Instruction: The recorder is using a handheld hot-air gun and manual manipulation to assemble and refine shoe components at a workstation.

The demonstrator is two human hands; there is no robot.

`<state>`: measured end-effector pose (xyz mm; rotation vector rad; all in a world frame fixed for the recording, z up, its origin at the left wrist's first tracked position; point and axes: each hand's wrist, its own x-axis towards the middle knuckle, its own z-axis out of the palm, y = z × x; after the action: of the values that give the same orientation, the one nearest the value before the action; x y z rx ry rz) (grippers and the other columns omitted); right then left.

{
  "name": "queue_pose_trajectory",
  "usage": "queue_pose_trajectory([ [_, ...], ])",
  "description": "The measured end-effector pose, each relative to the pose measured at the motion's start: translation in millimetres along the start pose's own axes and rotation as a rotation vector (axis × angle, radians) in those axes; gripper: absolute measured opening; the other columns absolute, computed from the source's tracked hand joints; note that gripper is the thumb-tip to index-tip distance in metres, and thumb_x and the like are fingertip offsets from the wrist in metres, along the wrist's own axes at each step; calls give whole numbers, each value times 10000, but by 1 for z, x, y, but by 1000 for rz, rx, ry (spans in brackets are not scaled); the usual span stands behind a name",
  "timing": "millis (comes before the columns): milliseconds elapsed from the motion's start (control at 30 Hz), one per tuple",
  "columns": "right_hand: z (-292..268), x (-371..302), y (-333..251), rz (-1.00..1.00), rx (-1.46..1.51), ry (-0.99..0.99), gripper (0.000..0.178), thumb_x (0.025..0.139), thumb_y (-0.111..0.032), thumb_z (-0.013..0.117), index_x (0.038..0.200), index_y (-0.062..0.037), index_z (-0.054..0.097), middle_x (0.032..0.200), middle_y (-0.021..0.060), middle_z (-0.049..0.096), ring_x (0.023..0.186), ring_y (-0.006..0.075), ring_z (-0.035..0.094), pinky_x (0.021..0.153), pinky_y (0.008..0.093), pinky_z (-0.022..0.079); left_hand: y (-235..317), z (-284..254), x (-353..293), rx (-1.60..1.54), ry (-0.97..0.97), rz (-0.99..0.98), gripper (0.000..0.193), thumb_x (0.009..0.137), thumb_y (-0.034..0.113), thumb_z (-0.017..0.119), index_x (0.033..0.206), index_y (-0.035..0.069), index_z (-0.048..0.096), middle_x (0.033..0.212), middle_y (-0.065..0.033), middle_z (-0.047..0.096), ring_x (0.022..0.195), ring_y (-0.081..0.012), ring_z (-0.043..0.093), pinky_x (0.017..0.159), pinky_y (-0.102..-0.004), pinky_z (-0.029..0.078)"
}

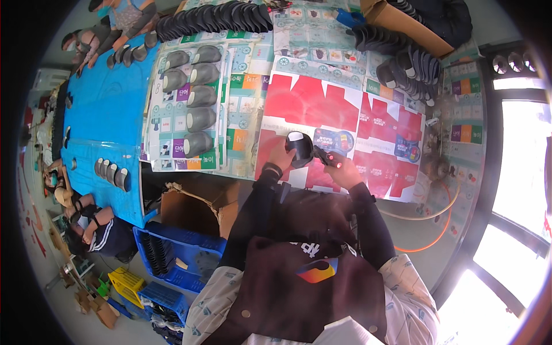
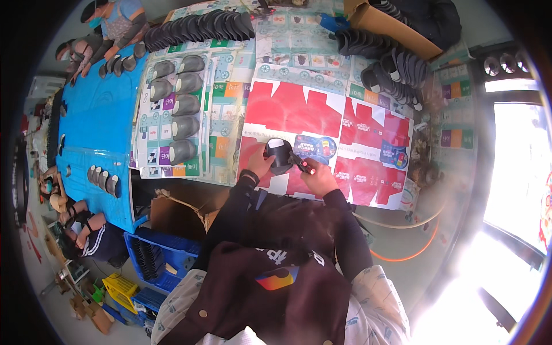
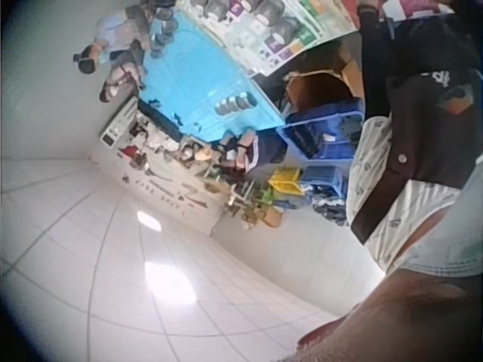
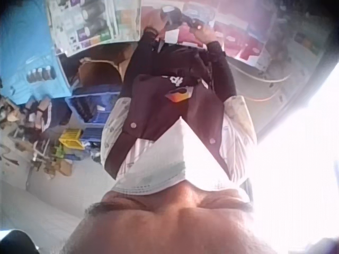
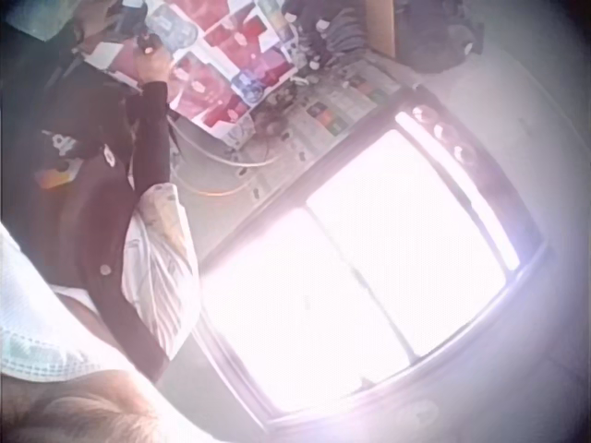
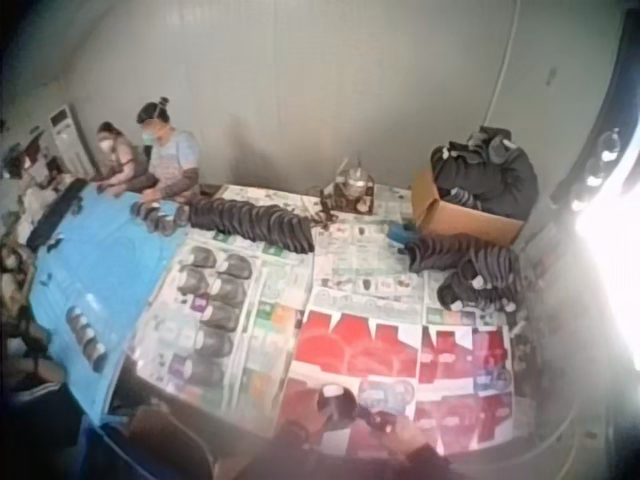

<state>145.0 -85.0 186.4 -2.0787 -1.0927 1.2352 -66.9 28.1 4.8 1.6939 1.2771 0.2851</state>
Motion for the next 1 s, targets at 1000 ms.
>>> queue_pose_trajectory([
  [1000, 9, 38, 5, -163, -158, 101, 232, 846, -140, 644, 1038, -12, 670, 888, 284, 672, 874, 473, 656, 742, 506, 516, 16, -6, -25, -231, -36, -99, 446, 932, 238, 724, 1296, 3, 623, 1094, -131, 750, 969, -249, 729, 849, -359, 565],
])
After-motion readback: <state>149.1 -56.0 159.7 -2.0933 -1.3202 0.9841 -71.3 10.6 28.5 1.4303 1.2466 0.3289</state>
